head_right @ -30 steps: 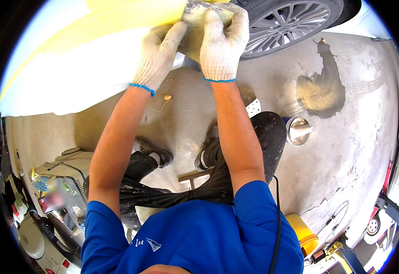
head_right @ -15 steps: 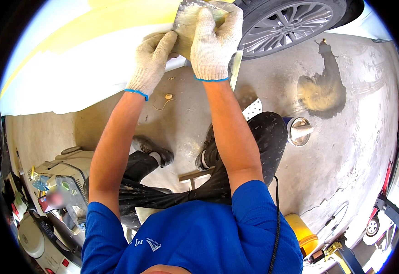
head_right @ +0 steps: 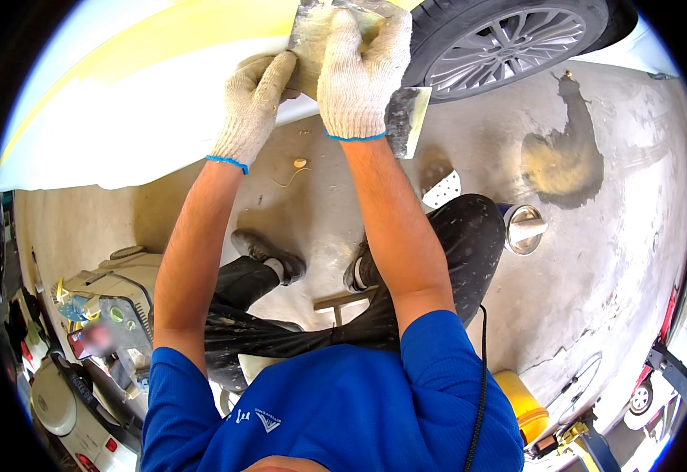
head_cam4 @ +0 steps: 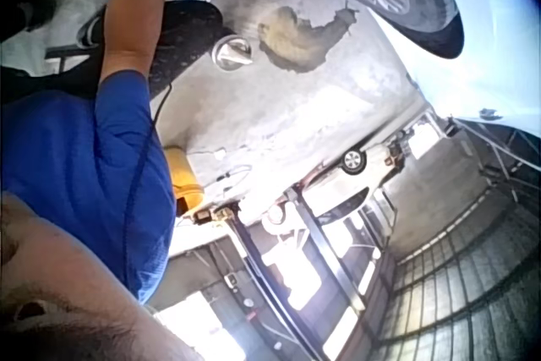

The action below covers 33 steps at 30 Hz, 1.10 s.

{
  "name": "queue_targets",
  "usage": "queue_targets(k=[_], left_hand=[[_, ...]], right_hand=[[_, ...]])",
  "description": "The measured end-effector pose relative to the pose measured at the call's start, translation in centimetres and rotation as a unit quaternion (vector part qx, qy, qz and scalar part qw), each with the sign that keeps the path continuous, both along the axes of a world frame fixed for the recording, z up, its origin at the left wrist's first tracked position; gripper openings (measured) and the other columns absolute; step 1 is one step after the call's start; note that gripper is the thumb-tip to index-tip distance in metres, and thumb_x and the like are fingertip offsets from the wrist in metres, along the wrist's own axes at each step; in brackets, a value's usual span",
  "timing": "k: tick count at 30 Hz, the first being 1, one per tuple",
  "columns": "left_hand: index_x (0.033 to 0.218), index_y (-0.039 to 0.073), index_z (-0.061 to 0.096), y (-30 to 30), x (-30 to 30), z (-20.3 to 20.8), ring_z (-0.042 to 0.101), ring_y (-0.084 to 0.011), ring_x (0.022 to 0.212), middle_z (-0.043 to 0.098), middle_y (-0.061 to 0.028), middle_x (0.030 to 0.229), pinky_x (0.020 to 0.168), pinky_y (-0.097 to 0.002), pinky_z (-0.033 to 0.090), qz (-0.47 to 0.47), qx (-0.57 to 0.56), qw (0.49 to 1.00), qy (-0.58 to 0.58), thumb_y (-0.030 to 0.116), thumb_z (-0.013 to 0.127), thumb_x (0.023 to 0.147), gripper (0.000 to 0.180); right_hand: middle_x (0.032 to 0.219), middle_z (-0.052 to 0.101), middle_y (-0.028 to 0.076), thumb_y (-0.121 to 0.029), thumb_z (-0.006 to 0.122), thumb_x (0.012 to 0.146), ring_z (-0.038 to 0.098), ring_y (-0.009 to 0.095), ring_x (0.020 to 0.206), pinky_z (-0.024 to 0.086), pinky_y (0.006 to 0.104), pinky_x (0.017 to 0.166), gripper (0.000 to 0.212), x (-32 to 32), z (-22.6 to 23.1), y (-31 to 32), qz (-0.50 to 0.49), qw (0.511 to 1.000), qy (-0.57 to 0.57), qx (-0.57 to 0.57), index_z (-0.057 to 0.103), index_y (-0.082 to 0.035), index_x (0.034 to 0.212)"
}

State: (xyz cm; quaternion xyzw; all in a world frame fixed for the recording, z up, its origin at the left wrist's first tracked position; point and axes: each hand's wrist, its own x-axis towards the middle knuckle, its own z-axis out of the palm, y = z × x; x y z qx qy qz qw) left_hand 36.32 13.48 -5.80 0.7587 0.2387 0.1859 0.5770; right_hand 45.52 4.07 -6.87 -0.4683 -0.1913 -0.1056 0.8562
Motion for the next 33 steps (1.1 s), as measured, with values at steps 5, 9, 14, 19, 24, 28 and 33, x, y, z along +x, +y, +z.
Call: queue_targets(k=[5,9,14,19,24,28,33], left_hand=[[0.109,-0.010,0.068,0.1,-0.6,0.6,0.068,-0.0167,0.085,0.069,-0.0132,0.100,0.079,-0.0289,0.057,0.001,0.007,1.000,-0.015,0.032,0.063,0.098,0.044],[0.109,-0.010,0.068,0.9,-0.9,0.3,0.068,-0.0167,0.086,0.069,-0.0130,0.100,0.079,-0.0288,0.058,0.006,0.020,1.000,-0.016,0.032,0.064,0.098,0.044],[0.109,-0.009,0.068,1.3,-1.3,0.6,0.068,-0.0166,0.085,0.070,-0.0127,0.098,0.079,-0.0288,0.058,0.017,0.012,1.000,-0.013,0.032,0.065,0.097,0.043],[0.108,-0.009,0.069,1.8,-1.7,0.7,0.068,-0.0163,0.083,0.070,-0.0124,0.096,0.078,-0.0288,0.058,0.028,0.014,1.000,-0.006,0.032,0.065,0.097,0.043],[0.107,-0.009,0.069,2.1,-2.3,1.5,0.068,-0.0162,0.082,0.070,-0.0120,0.095,0.078,-0.0286,0.058,0.030,0.008,0.999,-0.013,0.032,0.066,0.097,0.043],[0.105,-0.009,0.069,2.6,-2.6,1.2,0.068,-0.0162,0.082,0.069,-0.0119,0.096,0.077,-0.0286,0.058,0.035,0.011,0.999,-0.029,0.031,0.066,0.096,0.042],[0.104,-0.010,0.069,3.0,-3.3,1.9,0.067,-0.0166,0.083,0.067,-0.0122,0.100,0.076,-0.0290,0.058,0.039,-0.009,0.999,-0.024,0.031,0.066,0.096,0.042]], right_hand=[[0.098,0.064,0.007,-0.002,0.062,0.092,0.062,0.015,0.088,0.052,0.0300,0.081,0.012,-0.5,0.1,0.4,0.005,1.000,0.005,0.002,0.061,-0.001,0.104],[0.098,0.064,0.008,-0.002,0.062,0.092,0.062,0.015,0.088,0.052,0.0302,0.081,0.012,-0.8,0.1,0.9,0.008,1.000,0.007,0.007,0.061,-0.001,0.104],[0.098,0.064,0.008,-0.002,0.061,0.092,0.062,0.016,0.088,0.053,0.0305,0.080,0.012,-1.2,0.2,1.6,0.009,1.000,0.007,0.010,0.060,-0.001,0.104],[0.097,0.064,0.008,-0.002,0.061,0.092,0.063,0.016,0.088,0.053,0.0308,0.080,0.012,-1.5,0.3,2.2,0.011,1.000,0.009,0.014,0.060,-0.001,0.104],[0.097,0.064,0.008,-0.002,0.061,0.092,0.063,0.016,0.087,0.053,0.0311,0.080,0.011,-2.0,0.6,2.8,0.017,1.000,0.008,0.016,0.060,-0.001,0.104],[0.097,0.064,0.008,-0.002,0.061,0.092,0.063,0.016,0.087,0.053,0.0313,0.079,0.011,-2.2,0.7,3.2,0.018,1.000,0.007,0.017,0.060,-0.001,0.103],[0.097,0.063,0.009,-0.002,0.060,0.092,0.063,0.017,0.087,0.054,0.0316,0.079,0.011,-2.7,0.9,3.9,0.024,0.999,0.007,0.021,0.059,-0.001,0.103]])
